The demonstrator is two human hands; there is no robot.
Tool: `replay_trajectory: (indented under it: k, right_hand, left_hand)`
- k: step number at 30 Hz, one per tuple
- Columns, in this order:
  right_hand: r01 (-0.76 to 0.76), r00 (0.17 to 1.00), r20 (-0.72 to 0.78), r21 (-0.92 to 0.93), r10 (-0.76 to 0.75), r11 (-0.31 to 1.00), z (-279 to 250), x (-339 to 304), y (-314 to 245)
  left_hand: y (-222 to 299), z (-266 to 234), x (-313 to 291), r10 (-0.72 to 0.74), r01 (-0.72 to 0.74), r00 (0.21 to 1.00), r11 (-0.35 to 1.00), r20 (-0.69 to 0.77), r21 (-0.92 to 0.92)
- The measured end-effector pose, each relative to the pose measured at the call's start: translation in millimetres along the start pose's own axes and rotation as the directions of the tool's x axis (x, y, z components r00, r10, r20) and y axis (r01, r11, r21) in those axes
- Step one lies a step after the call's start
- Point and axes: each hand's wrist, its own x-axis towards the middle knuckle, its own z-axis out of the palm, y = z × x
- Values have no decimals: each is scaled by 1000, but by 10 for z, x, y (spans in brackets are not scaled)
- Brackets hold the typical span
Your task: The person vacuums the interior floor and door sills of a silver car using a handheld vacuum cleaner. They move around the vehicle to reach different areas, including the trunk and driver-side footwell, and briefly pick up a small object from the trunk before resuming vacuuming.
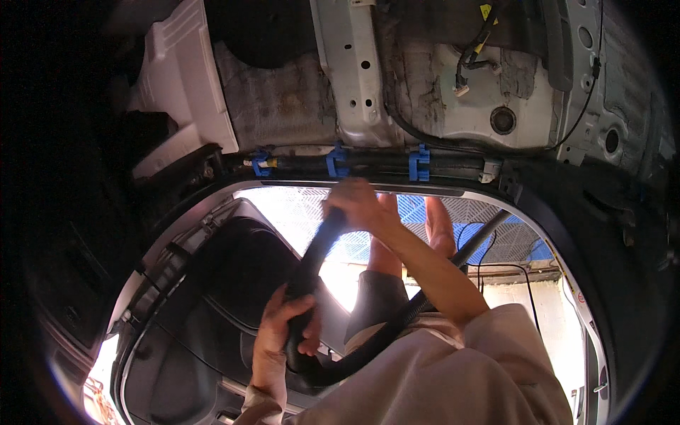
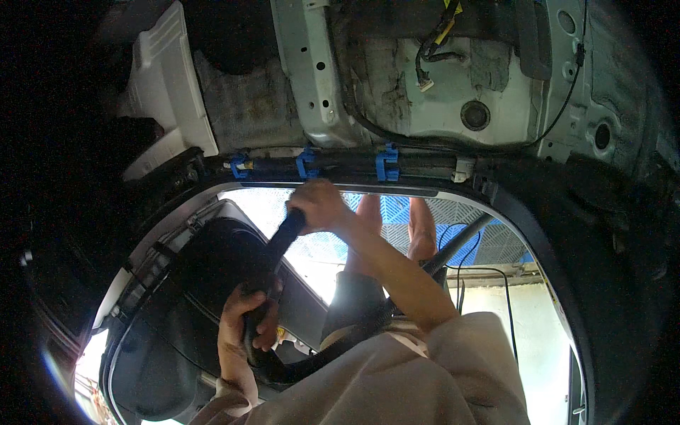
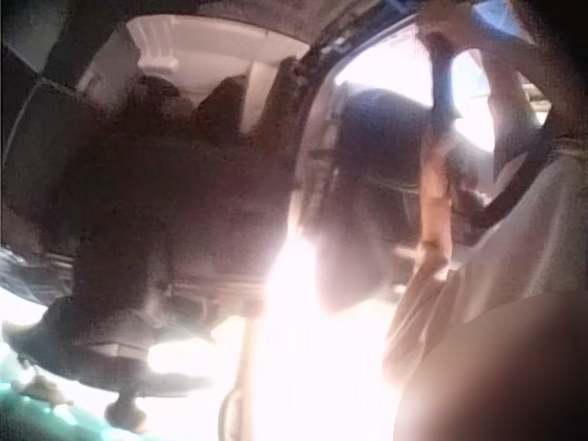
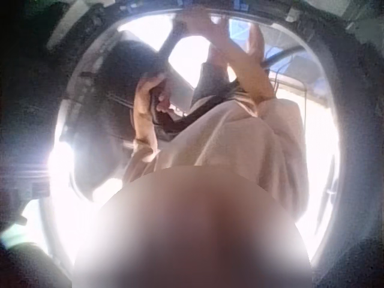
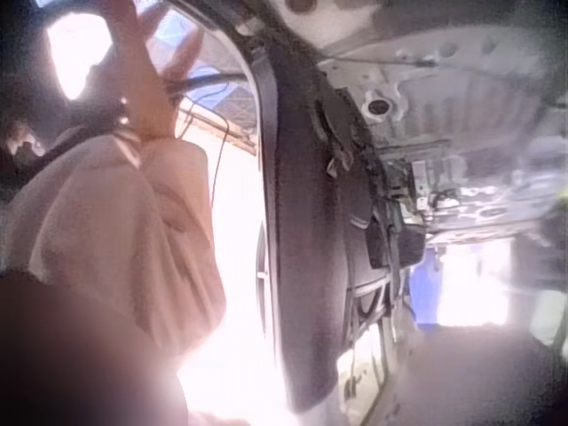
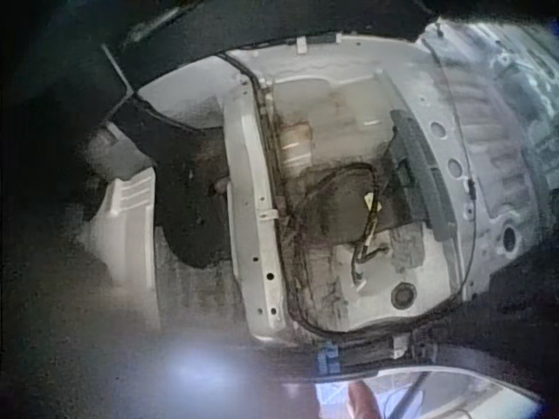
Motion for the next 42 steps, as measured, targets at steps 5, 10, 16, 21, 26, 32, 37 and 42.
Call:
replay_trajectory:
  k: [5, 10, 16, 21, 26, 32, 37, 42]
  right_hand:
    - [-26, 980, 198, 29, 20, 999, 146, 34, -12]
    - [17, 1000, 24, -179, -13, 984, -470, -111, -448]
    - [-355, 932, -94, -429, 349, 831, -815, -193, -1227]
    - [-812, 569, 302, 350, 765, 466, -1282, -473, -1949]
    - [-582, 791, 231, -3, 567, 813, -1490, -678, -2252]
    - [-618, 680, 79, -473, 729, 628, -1744, -486, -2428]
    - [-128, 799, 271, -795, 536, 593, -1545, -468, -2415]
    - [42, 774, 331, -878, 540, 477, -1353, -296, -2234]
  left_hand:
    - [-388, -253, 19, 112, -112, 994, 986, -1, -121]
    - [-994, 32, -88, 130, -129, 980, 991, 148, -17]
    - [-1445, 192, -150, 377, -265, 890, 885, 257, -383]
    - [-1779, 352, 174, 671, -547, 722, 703, 169, -455]
    - [-1983, 929, 793, 756, -716, 651, 641, 67, -277]
    - [-1503, 920, 1136, 785, -778, 614, 582, -86, -237]
    - [-718, 368, 1585, 393, -255, 919, 583, -7, -772]
    - [-346, 250, 2087, 259, -72, 959, 613, 114, -787]
